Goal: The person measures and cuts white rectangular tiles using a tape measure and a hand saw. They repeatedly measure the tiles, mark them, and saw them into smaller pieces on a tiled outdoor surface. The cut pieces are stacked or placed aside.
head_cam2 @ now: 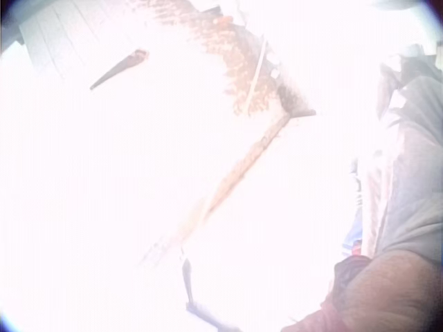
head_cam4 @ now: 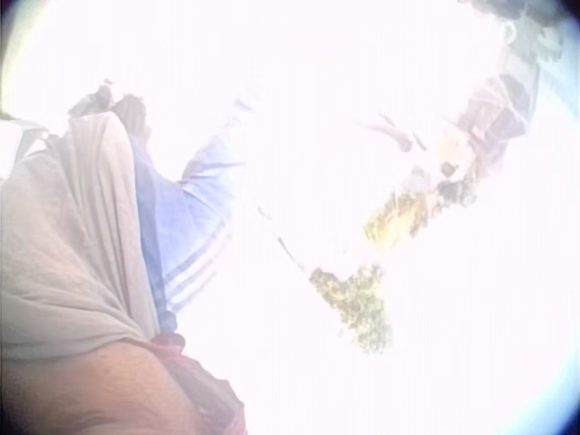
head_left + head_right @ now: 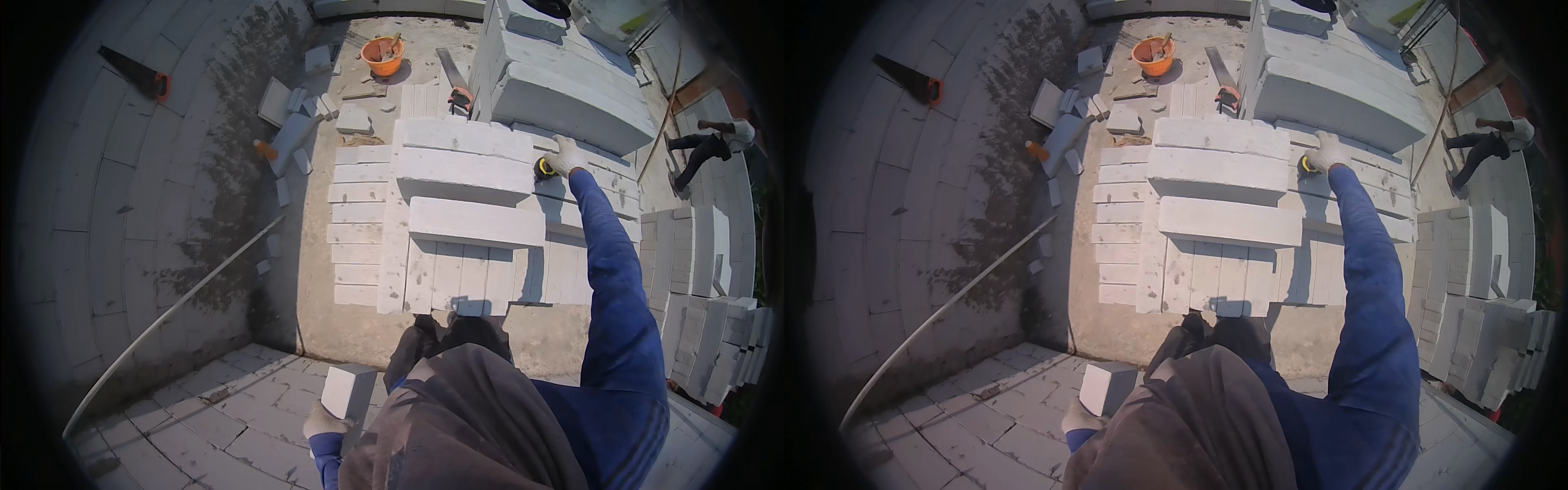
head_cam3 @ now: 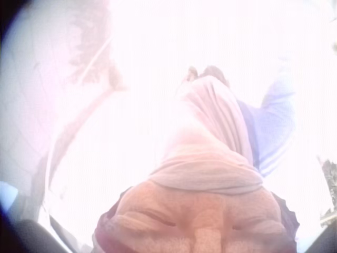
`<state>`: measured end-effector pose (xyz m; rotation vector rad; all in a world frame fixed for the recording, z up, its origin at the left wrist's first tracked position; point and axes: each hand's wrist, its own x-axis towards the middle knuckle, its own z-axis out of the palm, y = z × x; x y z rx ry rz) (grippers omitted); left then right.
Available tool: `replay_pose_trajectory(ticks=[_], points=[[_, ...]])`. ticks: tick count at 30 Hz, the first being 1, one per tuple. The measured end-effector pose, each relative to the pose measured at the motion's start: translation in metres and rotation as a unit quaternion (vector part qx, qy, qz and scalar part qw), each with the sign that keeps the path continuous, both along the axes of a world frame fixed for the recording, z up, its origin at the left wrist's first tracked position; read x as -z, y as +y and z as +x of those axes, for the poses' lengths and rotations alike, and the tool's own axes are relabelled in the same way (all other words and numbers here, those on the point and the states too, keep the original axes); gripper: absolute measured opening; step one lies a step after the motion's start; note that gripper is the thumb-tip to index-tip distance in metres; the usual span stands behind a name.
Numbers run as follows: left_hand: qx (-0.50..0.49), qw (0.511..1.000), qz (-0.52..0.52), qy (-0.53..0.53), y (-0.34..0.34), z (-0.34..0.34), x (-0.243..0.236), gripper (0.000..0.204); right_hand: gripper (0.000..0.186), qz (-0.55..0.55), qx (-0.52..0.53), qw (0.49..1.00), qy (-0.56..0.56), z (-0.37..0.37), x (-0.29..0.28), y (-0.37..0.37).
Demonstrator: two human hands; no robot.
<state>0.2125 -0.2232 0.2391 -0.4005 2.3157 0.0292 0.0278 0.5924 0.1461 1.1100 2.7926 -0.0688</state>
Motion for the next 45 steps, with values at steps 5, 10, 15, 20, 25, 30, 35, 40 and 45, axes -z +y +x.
replay_pose_trajectory(ticks=[5, 10, 15, 20, 25, 30, 35, 40, 45], points=[[0.095, 0.995, 0.010, -0.001, 0.057, -0.023, -0.033, 0.088, 0.063, -0.055, 0.012, 0.986, 0.155, 0.009, 0.018, -0.019], [0.115, 0.990, 0.048, 0.061, 0.112, -0.050, -0.062, 0.091, 0.032, -0.158, -0.103, 0.861, 0.473, 0.061, -0.062, -0.134], [0.161, 0.967, 0.128, 0.151, 0.149, -0.071, -0.072, 0.084, 0.077, -0.104, -0.328, 0.927, 0.151, 0.090, -0.109, -0.202], [0.187, 0.952, 0.173, 0.173, 0.171, -0.071, -0.077, 0.081, 0.093, -0.095, -0.326, 0.940, -0.011, 0.079, -0.094, -0.208], [0.136, 0.961, 0.177, 0.163, 0.171, -0.049, -0.070, 0.082, 0.088, -0.082, -0.346, 0.934, 0.035, 0.085, -0.095, -0.207], [0.094, 0.977, 0.146, 0.123, 0.153, -0.022, -0.056, 0.085, 0.086, -0.068, -0.365, 0.927, 0.060, 0.070, -0.106, -0.218], [0.101, 0.983, 0.106, 0.114, 0.143, -0.007, -0.052, 0.086, 0.086, -0.049, -0.321, 0.943, 0.077, 0.054, -0.094, -0.231], [0.131, 0.975, 0.114, 0.139, 0.145, -0.014, -0.059, 0.080, 0.096, 0.010, -0.344, 0.923, 0.176, 0.063, -0.076, -0.232], [0.215, 0.948, 0.152, 0.177, 0.158, -0.044, -0.062, 0.075, 0.100, -0.018, -0.245, 0.949, 0.199, 0.074, -0.072, -0.235]])
